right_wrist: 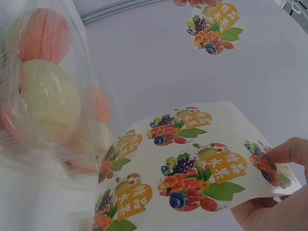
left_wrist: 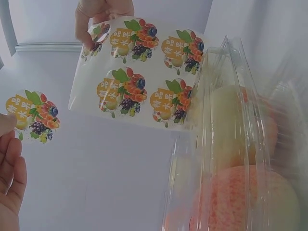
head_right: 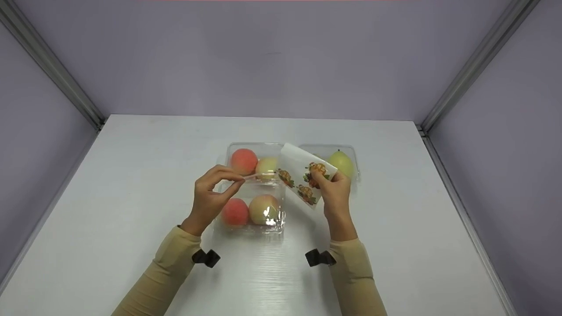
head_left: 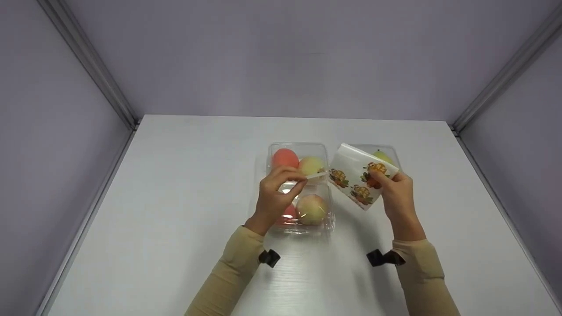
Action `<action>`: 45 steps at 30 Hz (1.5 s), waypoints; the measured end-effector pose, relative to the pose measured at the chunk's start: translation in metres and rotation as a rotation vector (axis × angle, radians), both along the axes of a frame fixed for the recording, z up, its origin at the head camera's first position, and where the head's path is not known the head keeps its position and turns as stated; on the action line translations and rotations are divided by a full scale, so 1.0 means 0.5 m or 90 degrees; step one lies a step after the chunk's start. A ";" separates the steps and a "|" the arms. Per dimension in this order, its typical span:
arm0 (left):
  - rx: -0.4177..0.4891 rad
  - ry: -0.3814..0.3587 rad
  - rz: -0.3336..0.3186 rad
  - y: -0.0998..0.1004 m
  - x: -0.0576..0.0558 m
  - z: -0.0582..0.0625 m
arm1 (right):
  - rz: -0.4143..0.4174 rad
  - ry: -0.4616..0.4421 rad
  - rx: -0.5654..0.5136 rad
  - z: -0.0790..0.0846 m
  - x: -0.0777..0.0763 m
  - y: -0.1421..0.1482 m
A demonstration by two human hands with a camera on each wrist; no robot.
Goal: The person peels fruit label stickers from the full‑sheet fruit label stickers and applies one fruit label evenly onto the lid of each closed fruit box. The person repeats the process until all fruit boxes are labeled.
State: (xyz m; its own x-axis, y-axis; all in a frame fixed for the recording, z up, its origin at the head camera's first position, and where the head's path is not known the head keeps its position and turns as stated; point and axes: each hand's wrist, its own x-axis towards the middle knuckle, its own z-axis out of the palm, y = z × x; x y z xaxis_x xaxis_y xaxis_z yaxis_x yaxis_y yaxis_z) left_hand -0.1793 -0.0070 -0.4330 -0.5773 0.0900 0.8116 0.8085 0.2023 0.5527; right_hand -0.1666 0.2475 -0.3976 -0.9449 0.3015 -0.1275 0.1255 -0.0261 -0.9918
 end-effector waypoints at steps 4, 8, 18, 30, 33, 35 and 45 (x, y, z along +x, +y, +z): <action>0.003 -0.007 -0.001 -0.001 0.001 0.000 | 0.007 -0.006 0.006 -0.002 0.001 0.010; 0.006 -0.025 -0.004 -0.002 0.002 -0.002 | 0.016 -0.007 0.027 -0.005 0.002 0.021; 0.011 -0.032 -0.007 -0.002 0.000 -0.007 | 0.042 -0.061 0.118 -0.016 0.006 0.052; 0.020 -0.035 -0.011 0.000 -0.001 -0.012 | 0.087 -0.112 0.180 -0.030 0.008 0.067; 0.018 -0.031 -0.009 0.000 -0.001 -0.012 | 0.096 -0.115 0.168 -0.034 0.007 0.071; 0.013 -0.027 -0.003 0.001 -0.001 -0.011 | 0.089 -0.126 0.166 -0.037 0.007 0.077; 0.015 -0.033 -0.011 0.002 0.000 -0.012 | 0.120 -0.223 0.239 -0.085 0.005 0.131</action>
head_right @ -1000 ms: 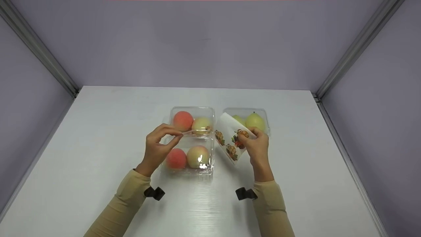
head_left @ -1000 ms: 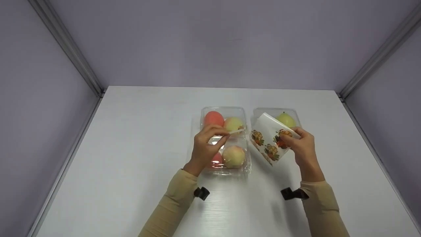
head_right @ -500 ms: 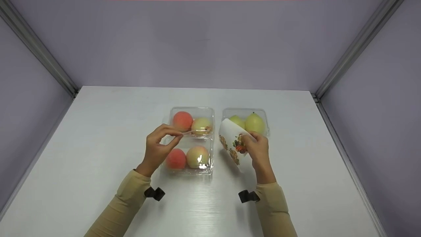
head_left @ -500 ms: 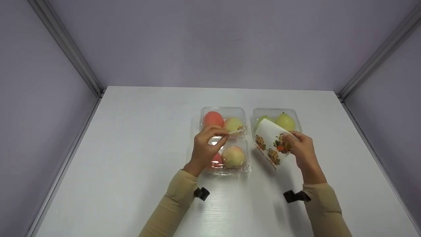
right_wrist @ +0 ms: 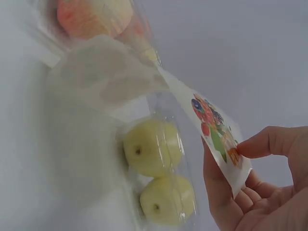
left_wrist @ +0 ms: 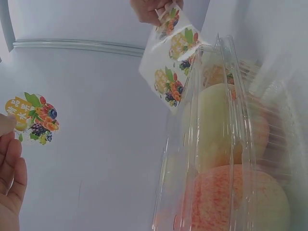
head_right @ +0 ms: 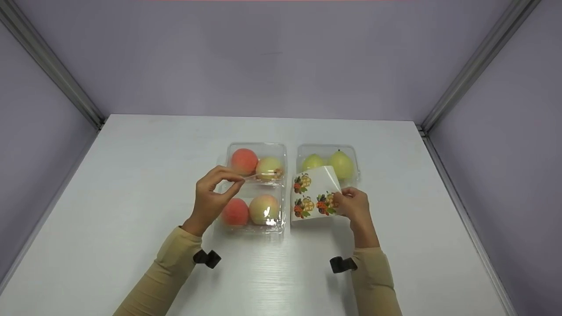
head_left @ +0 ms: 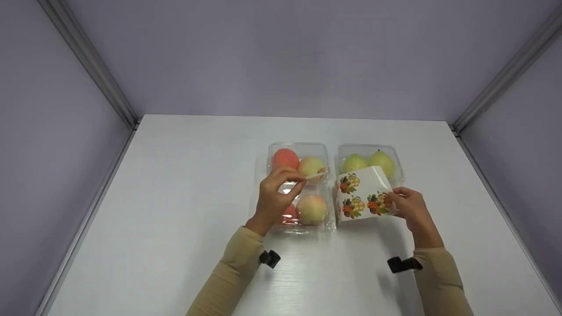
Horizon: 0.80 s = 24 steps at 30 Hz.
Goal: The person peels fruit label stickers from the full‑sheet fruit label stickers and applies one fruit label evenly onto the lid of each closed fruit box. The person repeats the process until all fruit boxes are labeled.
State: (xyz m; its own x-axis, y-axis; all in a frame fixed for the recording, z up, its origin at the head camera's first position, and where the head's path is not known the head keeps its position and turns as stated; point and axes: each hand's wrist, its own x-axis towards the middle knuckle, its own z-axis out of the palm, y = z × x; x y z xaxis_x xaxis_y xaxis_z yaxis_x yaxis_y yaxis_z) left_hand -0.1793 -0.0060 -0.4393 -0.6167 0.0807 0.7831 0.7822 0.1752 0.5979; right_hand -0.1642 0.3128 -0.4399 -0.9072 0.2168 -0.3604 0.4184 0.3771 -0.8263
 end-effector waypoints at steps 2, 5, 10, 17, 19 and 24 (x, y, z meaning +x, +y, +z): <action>0.002 0.001 0.000 0.000 0.000 -0.001 | 0.014 -0.014 0.004 -0.010 0.002 0.013; 0.000 0.003 0.006 0.000 0.000 -0.003 | 0.036 -0.034 0.006 -0.023 0.005 0.033; -0.006 -0.002 0.011 -0.002 0.001 -0.005 | 0.069 -0.071 -0.009 -0.045 0.012 0.061; -0.014 -0.003 0.021 -0.005 0.002 -0.005 | 0.080 -0.118 -0.027 -0.072 0.023 0.094; -0.014 -0.003 0.020 -0.006 0.002 -0.005 | 0.082 -0.121 -0.025 -0.076 0.024 0.100; -0.013 -0.007 0.006 -0.007 0.002 -0.006 | 0.070 -0.122 -0.041 -0.084 0.021 0.106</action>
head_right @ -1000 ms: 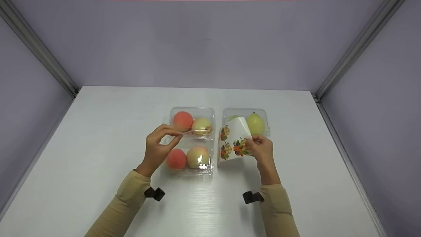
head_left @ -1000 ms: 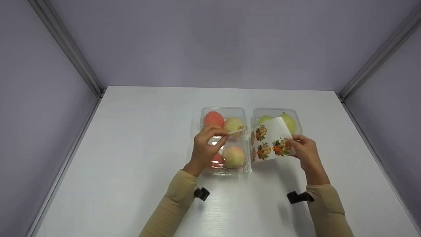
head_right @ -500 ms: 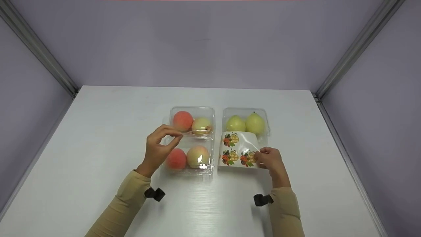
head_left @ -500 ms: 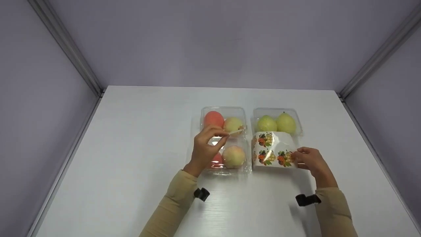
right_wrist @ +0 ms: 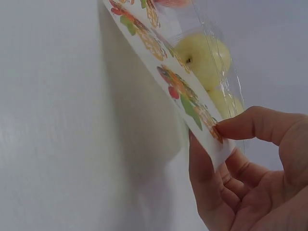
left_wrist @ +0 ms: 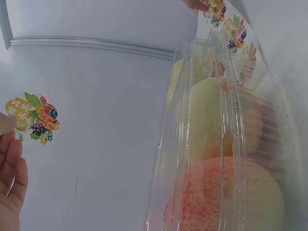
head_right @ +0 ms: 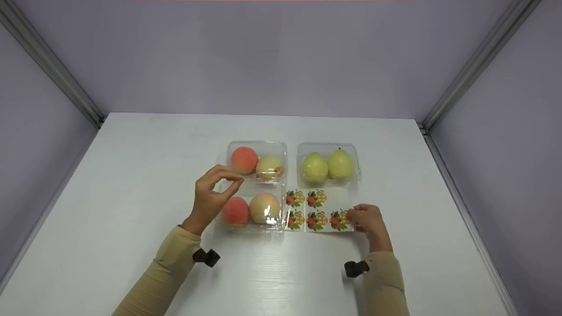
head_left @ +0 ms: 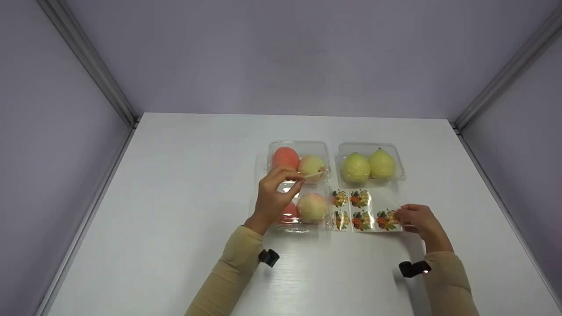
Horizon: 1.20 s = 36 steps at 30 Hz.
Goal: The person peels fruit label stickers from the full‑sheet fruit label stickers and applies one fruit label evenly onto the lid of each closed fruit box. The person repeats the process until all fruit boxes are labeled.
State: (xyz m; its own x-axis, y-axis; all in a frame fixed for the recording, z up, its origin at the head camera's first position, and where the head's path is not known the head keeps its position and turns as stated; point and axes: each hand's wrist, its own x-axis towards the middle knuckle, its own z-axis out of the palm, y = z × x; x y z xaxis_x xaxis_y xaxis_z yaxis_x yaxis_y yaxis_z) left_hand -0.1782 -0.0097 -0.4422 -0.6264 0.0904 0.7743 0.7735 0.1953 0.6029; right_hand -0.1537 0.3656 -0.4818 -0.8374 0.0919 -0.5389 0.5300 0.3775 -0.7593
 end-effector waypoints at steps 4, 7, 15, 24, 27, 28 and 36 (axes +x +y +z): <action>-0.009 -0.003 0.000 -0.002 0.000 0.000 | -0.017 -0.005 -0.002 -0.003 -0.003 0.000; -0.019 -0.003 0.009 -0.004 -0.001 -0.002 | -0.020 -0.007 0.002 -0.004 -0.003 0.002; -0.037 -0.014 0.026 -0.011 -0.003 -0.007 | -0.049 -0.020 -0.007 -0.008 0.001 0.012; -0.044 -0.061 0.016 -0.022 -0.004 -0.012 | -0.100 -0.022 0.012 -0.014 0.002 0.021; -0.054 -0.065 0.017 -0.026 -0.006 -0.017 | -0.100 -0.016 0.030 -0.016 0.005 0.022; -0.057 -0.066 0.019 -0.027 -0.006 -0.018 | -0.100 -0.014 0.035 -0.016 0.005 0.022; -0.080 -0.082 0.019 -0.037 -0.008 -0.022 | -0.104 0.008 0.038 -0.011 0.008 0.016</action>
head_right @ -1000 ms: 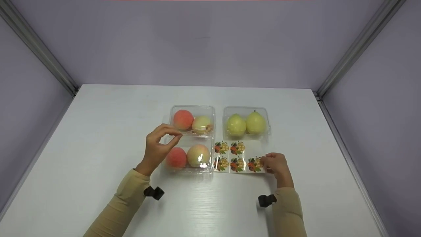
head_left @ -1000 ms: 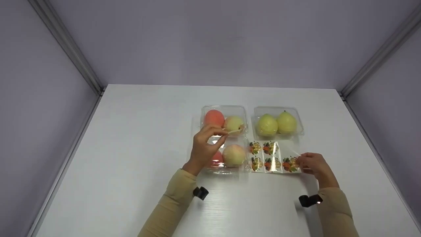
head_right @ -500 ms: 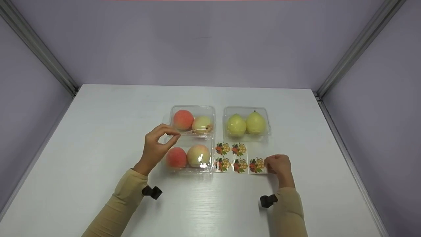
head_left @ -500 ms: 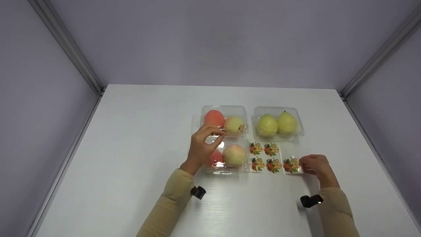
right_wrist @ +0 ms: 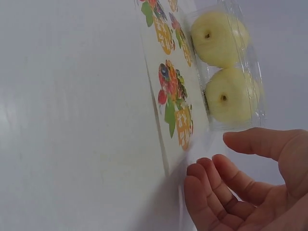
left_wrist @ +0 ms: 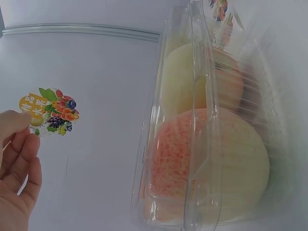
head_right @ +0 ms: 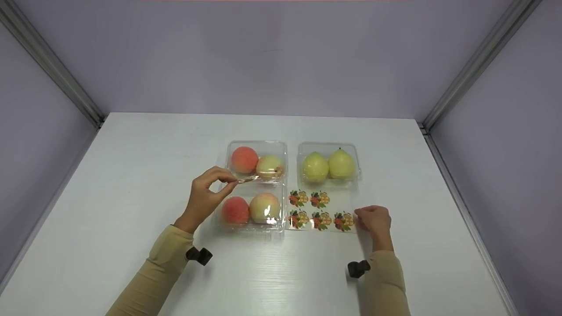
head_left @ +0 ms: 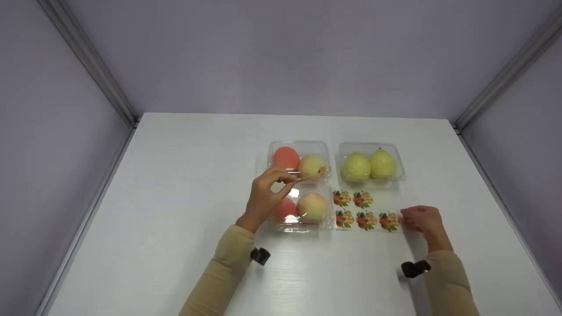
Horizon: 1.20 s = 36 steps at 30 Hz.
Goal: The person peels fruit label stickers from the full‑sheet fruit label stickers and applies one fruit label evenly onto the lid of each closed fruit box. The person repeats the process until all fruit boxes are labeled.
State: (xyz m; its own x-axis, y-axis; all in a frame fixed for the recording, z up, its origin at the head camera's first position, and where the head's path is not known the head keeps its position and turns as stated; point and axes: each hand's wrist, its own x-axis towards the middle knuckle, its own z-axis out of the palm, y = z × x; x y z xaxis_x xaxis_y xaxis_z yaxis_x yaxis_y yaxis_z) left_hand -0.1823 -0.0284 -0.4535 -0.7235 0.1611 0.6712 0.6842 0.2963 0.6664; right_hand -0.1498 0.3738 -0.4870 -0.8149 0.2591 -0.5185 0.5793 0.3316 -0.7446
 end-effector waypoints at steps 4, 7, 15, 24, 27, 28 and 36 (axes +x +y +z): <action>-0.013 -0.018 -0.003 -0.003 -0.001 0.000 | 0.000 0.005 -0.016 0.003 -0.003 -0.011; -0.019 -0.035 -0.006 -0.004 -0.001 0.001 | 0.010 0.010 -0.030 0.002 -0.007 -0.021; -0.031 -0.073 -0.016 -0.009 0.000 0.000 | 0.048 0.022 -0.008 -0.008 -0.015 -0.065; -0.052 -0.123 -0.017 -0.014 0.001 0.002 | 0.059 0.031 -0.013 -0.012 -0.021 -0.119; -0.057 -0.129 -0.015 -0.015 0.001 0.001 | 0.067 0.028 -0.012 -0.016 -0.020 -0.133; -0.058 -0.130 -0.015 -0.016 0.001 0.001 | 0.072 0.029 -0.012 -0.017 -0.020 -0.136; -0.057 -0.156 -0.019 -0.015 -0.002 -0.001 | 0.114 0.048 -0.030 -0.020 -0.019 -0.161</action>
State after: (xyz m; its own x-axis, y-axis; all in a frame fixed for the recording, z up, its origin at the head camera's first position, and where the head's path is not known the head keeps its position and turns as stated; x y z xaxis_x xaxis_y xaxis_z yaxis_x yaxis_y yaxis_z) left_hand -0.1832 -0.0360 -0.4537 -0.8570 0.2350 0.4586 0.5146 0.3435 0.7856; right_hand -0.1594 0.2935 -0.4972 -0.8832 0.0832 -0.4616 0.4552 0.3889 -0.8010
